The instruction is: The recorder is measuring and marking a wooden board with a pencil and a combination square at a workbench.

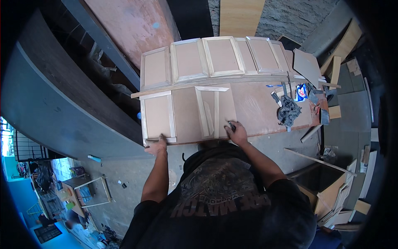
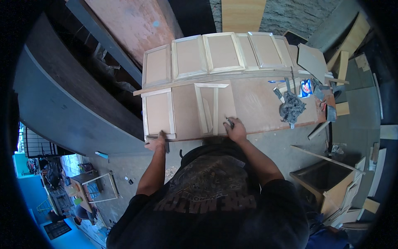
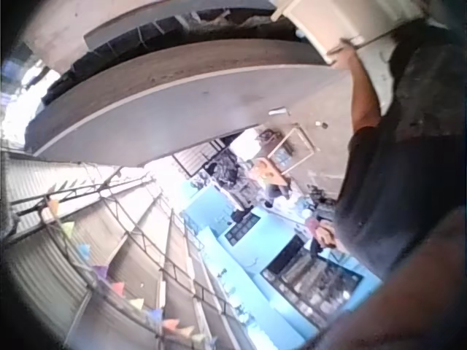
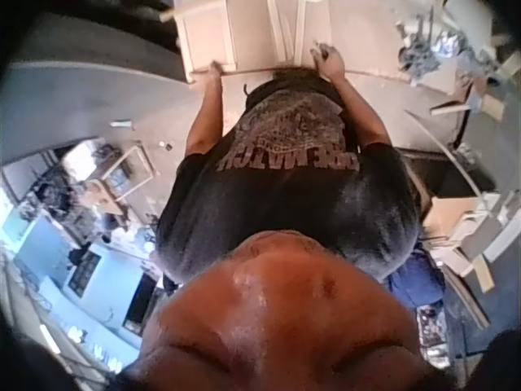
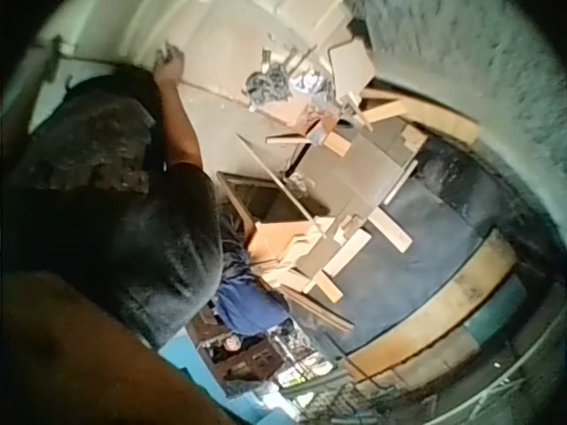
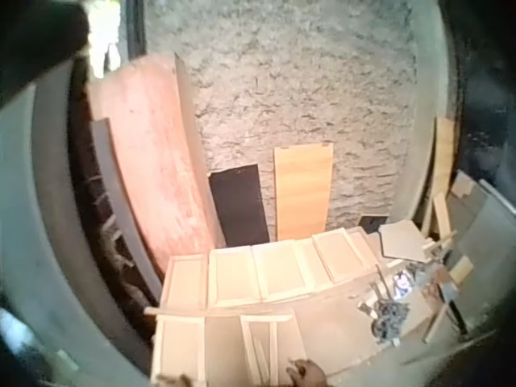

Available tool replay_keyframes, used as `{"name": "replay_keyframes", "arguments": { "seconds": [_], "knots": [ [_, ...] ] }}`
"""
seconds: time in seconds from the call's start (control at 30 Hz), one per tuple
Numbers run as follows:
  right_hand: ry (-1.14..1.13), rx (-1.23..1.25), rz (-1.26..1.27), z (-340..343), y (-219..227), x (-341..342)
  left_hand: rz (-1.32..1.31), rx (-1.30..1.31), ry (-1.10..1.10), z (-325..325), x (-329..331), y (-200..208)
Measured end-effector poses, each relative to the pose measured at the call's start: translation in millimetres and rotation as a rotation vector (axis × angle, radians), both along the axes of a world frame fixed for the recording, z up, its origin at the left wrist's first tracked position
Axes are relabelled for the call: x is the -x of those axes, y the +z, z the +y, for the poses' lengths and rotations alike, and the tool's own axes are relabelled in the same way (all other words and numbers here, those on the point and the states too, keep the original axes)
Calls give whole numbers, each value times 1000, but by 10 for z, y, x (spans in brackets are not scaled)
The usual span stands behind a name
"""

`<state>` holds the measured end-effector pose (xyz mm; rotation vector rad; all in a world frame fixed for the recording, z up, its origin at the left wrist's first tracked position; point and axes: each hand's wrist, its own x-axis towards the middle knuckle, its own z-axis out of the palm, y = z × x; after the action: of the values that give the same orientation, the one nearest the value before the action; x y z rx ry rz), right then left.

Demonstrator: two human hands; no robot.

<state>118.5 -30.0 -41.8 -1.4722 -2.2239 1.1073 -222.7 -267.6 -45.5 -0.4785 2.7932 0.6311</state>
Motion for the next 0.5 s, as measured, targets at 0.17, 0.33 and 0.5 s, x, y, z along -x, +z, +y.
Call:
{"name": "replay_keyframes", "arguments": {
  "seconds": [0.17,0.33,0.5],
  "knots": [
    [-3,-25,-5,-224,-9,-17,-81,-176,6,-7,60,-72],
    [-44,-39,-30,-387,-11,-61,-113,-275,12,-57,-17,-60],
    [-142,-50,-62,-333,16,12,-46,-342,32,-46,-169,-25]
  ]
}}
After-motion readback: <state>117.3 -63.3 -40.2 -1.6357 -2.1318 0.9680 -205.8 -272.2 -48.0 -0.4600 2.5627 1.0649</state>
